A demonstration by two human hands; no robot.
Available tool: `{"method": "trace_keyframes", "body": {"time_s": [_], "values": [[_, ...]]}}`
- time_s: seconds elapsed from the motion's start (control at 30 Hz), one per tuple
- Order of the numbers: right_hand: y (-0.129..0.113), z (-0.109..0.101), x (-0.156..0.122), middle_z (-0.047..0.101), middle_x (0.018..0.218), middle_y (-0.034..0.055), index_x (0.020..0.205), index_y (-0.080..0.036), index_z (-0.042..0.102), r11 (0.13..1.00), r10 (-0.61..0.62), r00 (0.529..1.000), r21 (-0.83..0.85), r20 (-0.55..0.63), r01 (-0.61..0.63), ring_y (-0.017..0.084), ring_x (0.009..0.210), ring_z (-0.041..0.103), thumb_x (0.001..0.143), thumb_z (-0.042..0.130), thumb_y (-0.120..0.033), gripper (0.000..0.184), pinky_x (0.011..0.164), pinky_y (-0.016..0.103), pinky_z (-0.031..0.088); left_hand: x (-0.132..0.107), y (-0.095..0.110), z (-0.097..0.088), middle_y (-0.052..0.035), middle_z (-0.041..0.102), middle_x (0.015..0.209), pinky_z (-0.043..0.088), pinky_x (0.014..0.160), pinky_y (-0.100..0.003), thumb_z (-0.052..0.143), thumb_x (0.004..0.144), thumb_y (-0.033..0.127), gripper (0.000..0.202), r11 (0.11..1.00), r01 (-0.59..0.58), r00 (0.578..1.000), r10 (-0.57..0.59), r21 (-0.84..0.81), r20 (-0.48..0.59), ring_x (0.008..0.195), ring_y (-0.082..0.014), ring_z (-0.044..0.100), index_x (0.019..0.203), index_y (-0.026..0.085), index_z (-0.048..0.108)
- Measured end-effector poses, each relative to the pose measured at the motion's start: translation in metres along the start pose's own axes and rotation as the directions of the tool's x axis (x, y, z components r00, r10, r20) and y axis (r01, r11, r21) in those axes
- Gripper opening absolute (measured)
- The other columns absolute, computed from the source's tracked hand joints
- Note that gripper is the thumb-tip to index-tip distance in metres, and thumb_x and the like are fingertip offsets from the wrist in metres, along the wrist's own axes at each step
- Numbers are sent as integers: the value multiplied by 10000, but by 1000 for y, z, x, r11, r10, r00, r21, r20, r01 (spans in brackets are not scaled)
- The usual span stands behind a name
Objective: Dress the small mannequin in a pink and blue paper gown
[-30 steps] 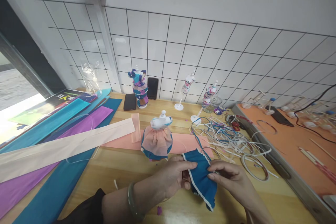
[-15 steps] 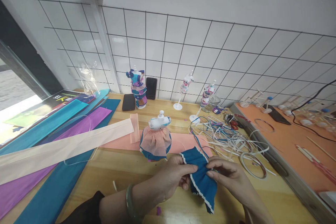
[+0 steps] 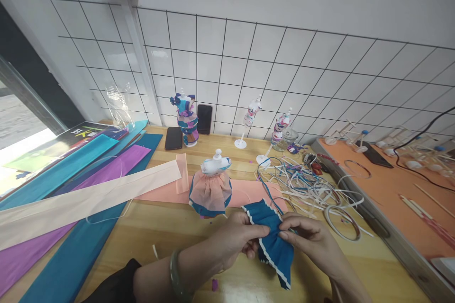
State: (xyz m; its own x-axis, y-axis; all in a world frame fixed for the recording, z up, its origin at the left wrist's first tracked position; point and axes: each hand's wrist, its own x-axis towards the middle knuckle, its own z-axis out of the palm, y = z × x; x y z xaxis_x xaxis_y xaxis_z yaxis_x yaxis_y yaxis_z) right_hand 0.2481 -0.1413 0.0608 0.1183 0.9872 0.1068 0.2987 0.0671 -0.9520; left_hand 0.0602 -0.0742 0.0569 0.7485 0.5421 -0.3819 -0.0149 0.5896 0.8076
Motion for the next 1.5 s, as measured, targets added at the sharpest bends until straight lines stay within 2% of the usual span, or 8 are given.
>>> {"method": "trace_keyframes", "body": {"time_s": [0.2, 0.4, 0.57, 0.77, 0.87, 1.1, 1.33, 1.5], "values": [[-1, -1, 0, 694, 674, 44, 650, -231, 759, 1000, -8, 1000, -9, 16, 8, 184, 664, 634, 703, 783, -360, 141, 615, 273, 526, 2, 1, 0, 17, 525, 545, 272, 379, -209, 738, 584, 570, 472, 992, -22, 997, 12, -126, -81, 437, -77, 459, 701, 145, 570], [-3, 2, 1, 708, 730, 69, 653, -229, 764, 1000, -4, 1000, -6, 5, 4, 205, 715, 643, 708, 773, -393, 174, 632, 294, 536, 3, 1, 0, 15, 513, 541, 246, 394, -210, 763, 561, 463, 389, 986, 1, 999, -10, -169, -52, 456, -76, 453, 675, 141, 578], [-3, 4, 1, 697, 678, 50, 650, -235, 754, 1000, -7, 1000, -3, -25, 7, 189, 672, 643, 673, 797, -395, 167, 627, 279, 549, 1, 3, 0, 27, 489, 521, 215, 387, -207, 737, 563, 463, 371, 992, 27, 997, -37, -126, -73, 438, -67, 423, 646, 153, 551], [3, 3, -1, 748, 759, 65, 739, -239, 781, 1000, 24, 998, 7, -62, -24, 208, 716, 689, 642, 821, -411, 201, 664, 290, 580, 1, 4, 0, 53, 437, 482, 207, 385, -208, 741, 555, 505, 408, 999, 25, 991, -29, -35, -128, 420, -58, 365, 625, 161, 534], [4, 3, -1, 764, 796, 67, 792, -251, 797, 999, 32, 998, 6, -52, -32, 214, 729, 704, 636, 825, -401, 218, 672, 295, 589, 0, 5, -1, 54, 436, 493, 218, 381, -203, 716, 585, 509, 394, 1000, 7, 993, -6, 5, -116, 421, -55, 353, 649, 156, 553], [2, 2, -1, 759, 771, 66, 767, -249, 802, 1000, 27, 999, -10, -28, -27, 213, 714, 698, 652, 813, -403, 192, 668, 297, 583, 0, 7, -2, 35, 482, 541, 243, 378, -200, 726, 597, 531, 427, 997, -6, 998, 11, 71, -61, 426, -54, 375, 702, 137, 602], [6, -1, 0, 747, 742, 74, 722, -234, 789, 999, 31, 992, -8, -121, -32, 210, 697, 681, 632, 818, -447, 234, 638, 290, 571, -3, 13, -3, 52, 444, 516, 241, 388, -192, 758, 557, 570, 477, 996, -7, 996, 15, 85, -90, 438, -45, 349, 651, 144, 565], [9, -1, 1, 748, 745, 79, 705, -223, 786, 999, 32, 985, 7, -169, -31, 207, 691, 681, 624, 825, -440, 236, 636, 287, 564, -2, 12, -5, 58, 424, 481, 247, 388, -203, 754, 565, 565, 466, 990, -41, 989, 60, 138, -136, 414, -45, 332, 604, 150, 548]]}}
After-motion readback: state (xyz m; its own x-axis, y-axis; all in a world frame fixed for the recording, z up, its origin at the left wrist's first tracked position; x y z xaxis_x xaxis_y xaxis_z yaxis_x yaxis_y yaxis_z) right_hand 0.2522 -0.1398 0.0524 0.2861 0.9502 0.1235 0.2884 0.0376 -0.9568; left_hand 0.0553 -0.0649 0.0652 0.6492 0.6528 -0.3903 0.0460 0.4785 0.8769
